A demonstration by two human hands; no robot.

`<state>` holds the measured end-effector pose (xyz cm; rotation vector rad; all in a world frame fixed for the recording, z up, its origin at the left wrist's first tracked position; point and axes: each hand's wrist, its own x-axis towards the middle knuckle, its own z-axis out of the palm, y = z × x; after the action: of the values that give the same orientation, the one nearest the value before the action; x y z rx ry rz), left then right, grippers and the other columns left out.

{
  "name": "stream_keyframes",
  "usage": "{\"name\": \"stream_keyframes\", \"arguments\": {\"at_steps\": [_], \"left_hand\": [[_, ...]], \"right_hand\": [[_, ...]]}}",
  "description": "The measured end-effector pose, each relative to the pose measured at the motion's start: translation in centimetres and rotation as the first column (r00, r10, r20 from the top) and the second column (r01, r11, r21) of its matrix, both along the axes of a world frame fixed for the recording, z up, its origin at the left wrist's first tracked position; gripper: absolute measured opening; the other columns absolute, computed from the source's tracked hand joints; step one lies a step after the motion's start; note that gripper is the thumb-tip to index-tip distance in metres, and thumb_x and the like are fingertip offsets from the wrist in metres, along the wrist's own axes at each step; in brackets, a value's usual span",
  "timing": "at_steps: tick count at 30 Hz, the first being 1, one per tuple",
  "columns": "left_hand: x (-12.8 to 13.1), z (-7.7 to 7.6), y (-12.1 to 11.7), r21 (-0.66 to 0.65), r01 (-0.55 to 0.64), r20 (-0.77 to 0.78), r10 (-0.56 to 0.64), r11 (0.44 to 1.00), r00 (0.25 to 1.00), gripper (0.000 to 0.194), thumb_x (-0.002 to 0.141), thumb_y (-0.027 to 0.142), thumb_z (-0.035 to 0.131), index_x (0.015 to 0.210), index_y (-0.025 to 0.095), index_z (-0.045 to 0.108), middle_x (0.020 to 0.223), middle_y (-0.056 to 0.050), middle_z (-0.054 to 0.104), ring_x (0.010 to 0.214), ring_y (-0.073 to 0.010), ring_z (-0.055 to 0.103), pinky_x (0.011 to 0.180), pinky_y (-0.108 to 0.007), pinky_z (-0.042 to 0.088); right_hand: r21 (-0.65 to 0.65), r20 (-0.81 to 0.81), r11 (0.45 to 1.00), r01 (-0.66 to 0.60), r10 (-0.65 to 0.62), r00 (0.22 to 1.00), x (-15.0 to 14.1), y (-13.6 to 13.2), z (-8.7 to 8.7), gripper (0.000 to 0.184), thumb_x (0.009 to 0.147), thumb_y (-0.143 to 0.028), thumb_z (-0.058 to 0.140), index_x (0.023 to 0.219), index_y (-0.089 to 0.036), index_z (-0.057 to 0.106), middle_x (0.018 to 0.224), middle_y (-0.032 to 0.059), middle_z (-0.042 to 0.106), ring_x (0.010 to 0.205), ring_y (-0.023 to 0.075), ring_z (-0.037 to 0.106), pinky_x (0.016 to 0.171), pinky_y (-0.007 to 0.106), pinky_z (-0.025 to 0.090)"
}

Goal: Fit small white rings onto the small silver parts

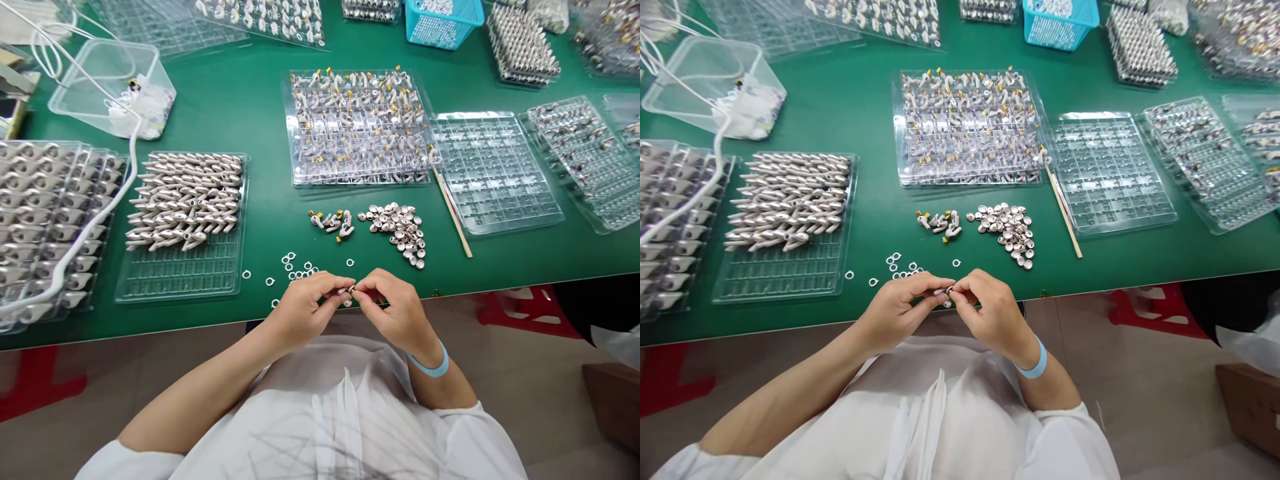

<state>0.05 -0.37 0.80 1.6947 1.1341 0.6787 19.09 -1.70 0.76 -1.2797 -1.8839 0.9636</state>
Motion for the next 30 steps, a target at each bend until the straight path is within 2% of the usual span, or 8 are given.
{"name": "stream_keyframes", "arguments": {"at_steps": [3,6,13,16,19,22,30], "left_hand": [[-0.1,0.1,0.1,0.002,0.042,-0.02,-0.042,0.999,0.999,0.024,0.09,0.017,0.054,0.105,0.019,0.072,0.084,-0.005,0.074,0.079,-0.0169,0.067,0.073,-0.028,0.052],[-0.2,0.3,0.2,-0.058,0.083,-0.005,-0.084,0.995,0.996,0.023,0.09,0.018,0.054,0.104,0.019,0.073,0.081,-0.004,0.073,0.076,-0.0163,0.067,0.072,-0.027,0.051],[-0.5,0.1,0.4,-0.282,0.18,0.188,-0.13,0.942,0.974,0.022,0.089,0.019,0.054,0.1,0.018,0.073,0.077,-0.003,0.074,0.068,-0.0139,0.068,0.066,-0.023,0.055],[-0.6,-0.2,0.5,-0.334,0.18,0.208,-0.114,0.925,0.971,0.021,0.088,0.02,0.056,0.098,0.017,0.074,0.076,-0.004,0.074,0.065,-0.0135,0.068,0.064,-0.022,0.055],[-0.7,-0.3,0.6,-0.371,0.172,0.2,-0.103,0.912,0.974,0.021,0.088,0.021,0.057,0.099,0.017,0.074,0.079,-0.005,0.075,0.066,-0.0134,0.068,0.066,-0.022,0.056],[-0.8,-0.1,0.8,-0.455,0.161,0.242,-0.053,0.876,0.969,0.02,0.087,0.024,0.059,0.097,0.017,0.075,0.074,-0.004,0.073,0.066,-0.0132,0.067,0.067,-0.024,0.057],[-0.4,0.6,1.2,-0.636,0.161,0.387,0.131,0.755,0.913,0.024,0.075,0.038,0.075,0.079,0.014,0.071,0.061,-0.002,0.067,0.057,-0.0128,0.062,0.059,-0.025,0.055]], "right_hand": [[-0.09,0.012,0.996,-0.029,0.03,0.999,0.5,0.4,0.3,0.01,0.09,-0.017,0.058,0.081,-0.02,0.061,0.076,0.0008,0.06,0.062,0.0115,0.052,0.058,0.025,0.043],[-0.164,0.007,0.985,-0.055,0.057,0.998,0.9,0.9,0.6,0.01,0.089,-0.021,0.061,0.079,-0.019,0.062,0.073,0.0,0.061,0.06,0.0109,0.051,0.056,0.024,0.042],[-0.262,-0.041,0.959,-0.11,0.103,0.994,1.4,1.4,1.1,0.012,0.086,-0.029,0.067,0.079,-0.02,0.064,0.072,-0.0006,0.064,0.059,0.0109,0.053,0.054,0.024,0.043],[-0.202,-0.02,0.973,-0.11,0.108,0.994,1.2,1.0,1.1,0.012,0.088,-0.027,0.065,0.079,-0.02,0.064,0.073,0.0001,0.063,0.061,0.0114,0.053,0.056,0.025,0.043],[-0.076,0.035,0.991,-0.111,0.114,0.993,0.9,0.5,0.9,0.009,0.091,-0.02,0.06,0.083,-0.02,0.062,0.076,0.0016,0.062,0.066,0.013,0.055,0.06,0.026,0.044],[0.018,0.025,0.992,-0.127,0.126,0.992,0.6,0.2,0.7,0.01,0.093,-0.016,0.054,0.09,-0.021,0.062,0.081,0.0031,0.063,0.073,0.0149,0.057,0.065,0.028,0.047],[0.087,-0.082,0.988,-0.13,0.137,0.987,0.5,0.1,0.3,0.016,0.093,-0.016,0.055,0.104,-0.024,0.064,0.085,0.0041,0.065,0.077,0.0157,0.06,0.064,0.028,0.053]]}}
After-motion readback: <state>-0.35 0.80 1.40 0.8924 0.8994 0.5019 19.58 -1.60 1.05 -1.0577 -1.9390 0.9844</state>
